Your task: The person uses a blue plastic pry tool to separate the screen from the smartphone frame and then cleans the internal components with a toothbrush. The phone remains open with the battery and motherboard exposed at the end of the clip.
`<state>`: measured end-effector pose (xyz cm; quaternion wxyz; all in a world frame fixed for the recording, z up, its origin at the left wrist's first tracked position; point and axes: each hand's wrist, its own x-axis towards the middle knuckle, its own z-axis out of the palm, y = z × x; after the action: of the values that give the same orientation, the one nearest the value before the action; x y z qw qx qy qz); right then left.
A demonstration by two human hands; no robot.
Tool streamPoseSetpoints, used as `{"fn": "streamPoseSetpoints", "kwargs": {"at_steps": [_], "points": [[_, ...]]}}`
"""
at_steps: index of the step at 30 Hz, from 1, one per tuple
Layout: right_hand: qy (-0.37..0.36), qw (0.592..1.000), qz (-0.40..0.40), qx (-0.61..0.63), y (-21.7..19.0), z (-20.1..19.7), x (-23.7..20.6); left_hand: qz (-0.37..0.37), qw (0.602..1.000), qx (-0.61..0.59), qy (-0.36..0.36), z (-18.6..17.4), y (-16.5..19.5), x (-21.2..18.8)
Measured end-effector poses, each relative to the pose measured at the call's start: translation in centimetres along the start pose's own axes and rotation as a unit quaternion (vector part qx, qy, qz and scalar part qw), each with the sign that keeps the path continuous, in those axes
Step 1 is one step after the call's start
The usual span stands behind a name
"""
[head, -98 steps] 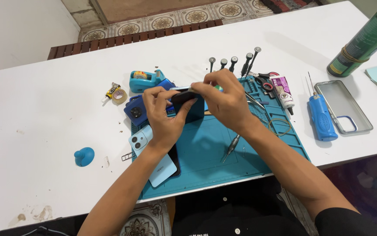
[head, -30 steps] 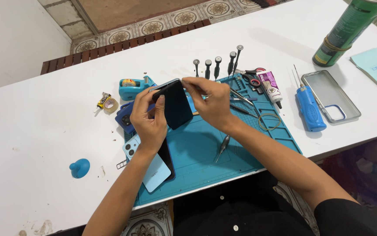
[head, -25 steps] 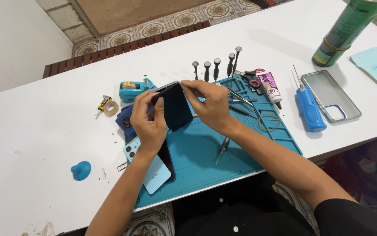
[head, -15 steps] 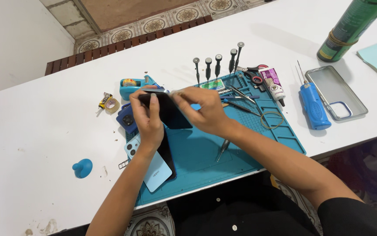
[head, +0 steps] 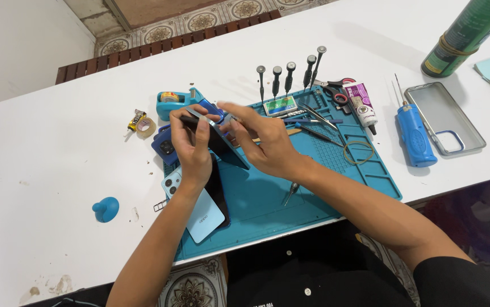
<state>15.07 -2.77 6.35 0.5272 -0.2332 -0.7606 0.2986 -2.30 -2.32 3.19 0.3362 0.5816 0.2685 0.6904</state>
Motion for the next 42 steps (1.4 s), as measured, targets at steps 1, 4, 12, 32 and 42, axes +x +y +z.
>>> {"fn": "streamPoseSetpoints", "kwargs": {"at_steps": [1,4,12,32,42], "points": [[-0.003,1.000,-0.020,-0.023,0.0,0.0,0.0,-0.003,1.000,0.007,0.000,0.0,-0.1,-0.1],[-0.010,0.996,-0.059,-0.065,0.0,-0.2,0.0,-0.010,1.000,0.017,-0.006,0.1,-0.1,-0.6],[-0.015,0.993,-0.071,-0.091,0.6,-0.6,0.0,-0.019,0.999,-0.019,-0.024,0.4,-0.3,-0.8],[0.025,0.984,-0.115,-0.134,0.3,-0.5,-0.5,-0.019,0.999,0.021,-0.043,0.6,0.0,-0.9],[0.012,0.985,-0.109,-0.136,0.3,-0.3,-0.3,-0.021,0.999,0.004,-0.039,0.4,0.2,-0.8]]}}
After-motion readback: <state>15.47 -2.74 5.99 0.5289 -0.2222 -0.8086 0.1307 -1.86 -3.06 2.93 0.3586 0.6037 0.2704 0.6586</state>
